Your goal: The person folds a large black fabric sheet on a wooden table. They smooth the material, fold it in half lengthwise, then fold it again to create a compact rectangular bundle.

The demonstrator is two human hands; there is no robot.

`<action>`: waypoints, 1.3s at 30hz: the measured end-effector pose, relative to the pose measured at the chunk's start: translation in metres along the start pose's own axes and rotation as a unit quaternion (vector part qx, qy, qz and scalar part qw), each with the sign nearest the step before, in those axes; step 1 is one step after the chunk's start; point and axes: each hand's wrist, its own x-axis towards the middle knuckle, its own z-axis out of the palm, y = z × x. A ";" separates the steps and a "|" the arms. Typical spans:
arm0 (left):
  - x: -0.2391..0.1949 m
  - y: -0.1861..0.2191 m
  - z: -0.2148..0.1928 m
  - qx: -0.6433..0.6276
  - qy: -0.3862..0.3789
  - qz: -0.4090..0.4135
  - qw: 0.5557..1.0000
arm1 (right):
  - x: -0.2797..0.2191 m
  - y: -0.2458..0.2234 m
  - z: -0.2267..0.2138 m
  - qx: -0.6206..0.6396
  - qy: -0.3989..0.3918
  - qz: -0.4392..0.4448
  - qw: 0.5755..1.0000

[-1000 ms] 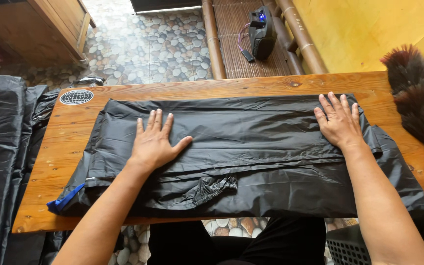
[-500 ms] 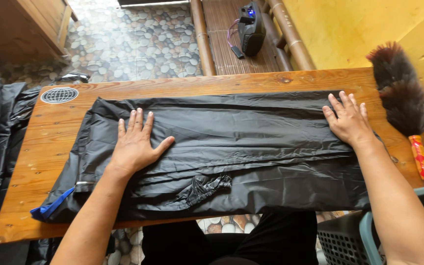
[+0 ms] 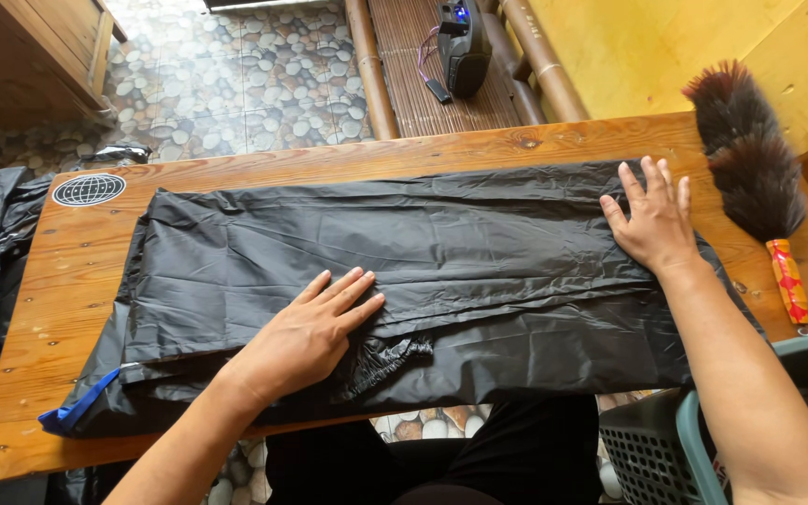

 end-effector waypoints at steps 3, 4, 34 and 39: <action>-0.002 0.002 0.001 -0.020 0.012 -0.004 1.000 | -0.008 0.002 -0.001 -0.072 0.173 -0.158 0.970; -0.002 0.001 0.001 -0.020 0.014 -0.003 1.000 | -0.010 -0.006 -0.010 -0.073 0.174 -0.158 0.969; -0.038 0.060 -0.017 0.130 0.022 -0.070 0.989 | -0.166 -0.044 -0.070 -0.076 0.004 -0.384 0.920; -0.038 0.064 -0.021 0.100 0.017 -0.057 0.993 | -0.161 -0.043 -0.072 -0.107 0.020 -0.432 0.895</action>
